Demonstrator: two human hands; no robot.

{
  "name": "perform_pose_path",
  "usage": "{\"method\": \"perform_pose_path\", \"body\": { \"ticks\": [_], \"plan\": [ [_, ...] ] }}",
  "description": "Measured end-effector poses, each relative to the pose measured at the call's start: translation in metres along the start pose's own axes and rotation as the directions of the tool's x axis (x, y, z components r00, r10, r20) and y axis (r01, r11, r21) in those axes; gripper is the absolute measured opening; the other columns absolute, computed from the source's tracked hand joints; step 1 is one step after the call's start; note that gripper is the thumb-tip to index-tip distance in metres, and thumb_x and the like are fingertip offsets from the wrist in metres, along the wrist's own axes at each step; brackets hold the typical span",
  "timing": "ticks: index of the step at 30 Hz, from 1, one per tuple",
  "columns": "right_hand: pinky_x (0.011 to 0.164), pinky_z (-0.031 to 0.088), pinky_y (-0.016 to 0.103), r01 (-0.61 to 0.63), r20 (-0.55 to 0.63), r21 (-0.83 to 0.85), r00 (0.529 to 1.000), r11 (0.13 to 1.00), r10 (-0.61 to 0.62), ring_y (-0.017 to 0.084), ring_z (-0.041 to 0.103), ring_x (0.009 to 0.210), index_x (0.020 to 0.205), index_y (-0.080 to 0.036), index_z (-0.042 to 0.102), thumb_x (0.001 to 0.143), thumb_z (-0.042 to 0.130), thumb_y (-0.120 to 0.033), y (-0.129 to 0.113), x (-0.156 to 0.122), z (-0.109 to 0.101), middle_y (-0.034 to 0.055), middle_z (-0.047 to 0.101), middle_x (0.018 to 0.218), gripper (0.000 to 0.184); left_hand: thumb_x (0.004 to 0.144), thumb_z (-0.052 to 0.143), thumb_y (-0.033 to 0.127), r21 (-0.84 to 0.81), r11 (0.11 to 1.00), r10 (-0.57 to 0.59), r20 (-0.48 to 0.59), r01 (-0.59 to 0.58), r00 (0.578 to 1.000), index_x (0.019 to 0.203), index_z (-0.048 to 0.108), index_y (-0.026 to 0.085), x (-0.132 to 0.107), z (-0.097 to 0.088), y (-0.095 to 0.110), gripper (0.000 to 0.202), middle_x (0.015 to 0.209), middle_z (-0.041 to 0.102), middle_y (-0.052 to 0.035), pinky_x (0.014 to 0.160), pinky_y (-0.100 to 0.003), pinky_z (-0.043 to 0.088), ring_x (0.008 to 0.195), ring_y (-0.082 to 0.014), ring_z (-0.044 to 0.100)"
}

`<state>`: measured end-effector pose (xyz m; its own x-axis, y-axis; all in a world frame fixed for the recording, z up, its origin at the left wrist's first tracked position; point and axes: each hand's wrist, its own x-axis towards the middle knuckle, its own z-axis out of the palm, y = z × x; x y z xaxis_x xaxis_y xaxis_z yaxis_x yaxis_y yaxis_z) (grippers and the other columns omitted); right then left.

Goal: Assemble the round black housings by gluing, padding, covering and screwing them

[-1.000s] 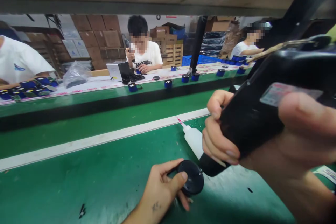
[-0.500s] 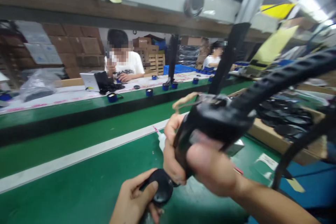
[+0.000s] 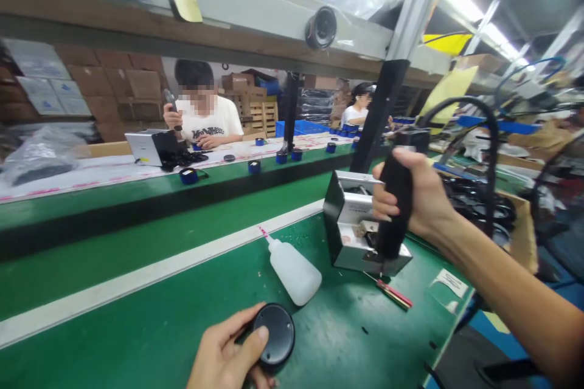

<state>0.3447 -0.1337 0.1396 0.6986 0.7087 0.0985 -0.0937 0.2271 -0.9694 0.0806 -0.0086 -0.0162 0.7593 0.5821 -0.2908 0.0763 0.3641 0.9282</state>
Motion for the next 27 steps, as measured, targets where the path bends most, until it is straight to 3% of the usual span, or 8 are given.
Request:
{"method": "perform_pose_path", "body": {
  "ticks": [4, 8, 11, 14, 17, 23, 25, 27],
  "plan": [
    [0.036, 0.032, 0.025, 0.019, 0.208, 0.130, 0.977, 0.991, -0.046, 0.010, 0.033, 0.031, 0.070, -0.021, 0.057, 0.069, 0.058, -0.063, 0.005, -0.029, 0.045, -0.0041, 0.037, 0.039, 0.043, 0.069, 0.076, 0.056, 0.000, 0.999, 0.043, 0.039, -0.043, 0.998, 0.118, 0.059, 0.001, 0.001, -0.001, -0.007, 0.076, 0.062, 0.071, -0.0084, 0.048, -0.029, 0.054, 0.037, -0.0171, 0.062],
    [0.034, 0.033, 0.026, 0.077, 0.395, 0.309, 0.896, 0.948, -0.202, 0.012, 0.036, 0.031, 0.076, -0.023, 0.053, 0.070, 0.062, -0.064, 0.020, -0.044, 0.106, -0.0031, 0.046, 0.041, 0.043, 0.074, 0.073, 0.054, 0.000, 0.998, 0.061, 0.043, -0.061, 0.997, 0.120, 0.056, 0.000, -0.001, -0.002, -0.010, 0.073, 0.051, 0.066, -0.0029, 0.052, -0.030, 0.055, 0.036, -0.0149, 0.060],
    [0.035, 0.033, 0.026, 0.043, 0.471, 0.278, 0.865, 0.960, -0.175, 0.013, 0.037, 0.032, 0.075, -0.023, 0.048, 0.070, 0.064, -0.061, 0.032, -0.044, 0.136, -0.0034, 0.048, 0.041, 0.042, 0.072, 0.072, 0.058, 0.000, 0.999, 0.047, 0.040, -0.047, 0.998, 0.120, 0.055, 0.001, -0.003, -0.001, -0.008, 0.077, 0.048, 0.063, -0.0015, 0.050, -0.027, 0.052, 0.037, -0.0144, 0.059],
    [0.036, 0.033, 0.026, 0.011, 0.496, 0.225, 0.859, 0.974, -0.125, 0.013, 0.036, 0.031, 0.075, -0.023, 0.046, 0.067, 0.066, -0.062, 0.039, -0.039, 0.144, -0.0037, 0.047, 0.041, 0.045, 0.066, 0.072, 0.063, 0.016, 1.000, 0.017, 0.020, -0.017, 1.000, 0.119, 0.054, -0.002, -0.005, 0.000, -0.004, 0.086, 0.041, 0.058, 0.0005, 0.043, -0.023, 0.046, 0.034, -0.0139, 0.056],
    [0.035, 0.033, 0.026, 0.031, 0.483, 0.264, 0.861, 0.964, -0.160, 0.013, 0.035, 0.031, 0.077, -0.022, 0.047, 0.071, 0.063, -0.061, 0.039, -0.035, 0.143, -0.0031, 0.048, 0.041, 0.042, 0.062, 0.073, 0.066, 0.019, 1.000, 0.003, 0.025, -0.003, 1.000, 0.119, 0.053, -0.003, -0.005, 0.001, 0.000, 0.091, 0.043, 0.059, -0.0006, 0.040, -0.022, 0.042, 0.033, -0.0137, 0.055],
    [0.035, 0.033, 0.027, 0.012, 0.557, 0.176, 0.823, 0.984, -0.109, 0.014, 0.036, 0.031, 0.076, -0.021, 0.046, 0.070, 0.061, -0.062, 0.043, -0.035, 0.149, -0.0029, 0.045, 0.040, 0.044, 0.067, 0.071, 0.064, 0.021, 1.000, 0.009, 0.025, -0.009, 1.000, 0.124, 0.049, -0.003, 0.000, 0.000, -0.012, 0.090, 0.044, 0.059, -0.0001, 0.044, -0.024, 0.046, 0.034, -0.0138, 0.055],
    [0.036, 0.032, 0.027, -0.011, 0.619, 0.142, 0.781, 0.990, -0.080, 0.013, 0.036, 0.032, 0.078, -0.020, 0.046, 0.071, 0.059, -0.064, 0.046, -0.034, 0.151, -0.0035, 0.042, 0.040, 0.046, 0.066, 0.071, 0.065, 0.013, 1.000, 0.021, 0.008, -0.021, 1.000, 0.125, 0.048, -0.003, 0.002, -0.001, -0.018, 0.093, 0.044, 0.060, -0.0006, 0.041, -0.024, 0.045, 0.032, -0.0142, 0.055],
    [0.037, 0.031, 0.025, -0.086, 0.749, 0.100, 0.663, 0.991, -0.018, 0.011, 0.035, 0.034, 0.077, -0.021, 0.044, 0.069, 0.062, -0.064, 0.047, -0.030, 0.152, -0.0052, 0.041, 0.043, 0.048, 0.066, 0.072, 0.065, 0.018, 0.999, 0.032, -0.019, -0.031, 0.999, 0.121, 0.052, -0.002, 0.002, -0.001, -0.020, 0.089, 0.044, 0.061, -0.0012, 0.037, -0.022, 0.042, 0.031, -0.0143, 0.054]
  ]
}}
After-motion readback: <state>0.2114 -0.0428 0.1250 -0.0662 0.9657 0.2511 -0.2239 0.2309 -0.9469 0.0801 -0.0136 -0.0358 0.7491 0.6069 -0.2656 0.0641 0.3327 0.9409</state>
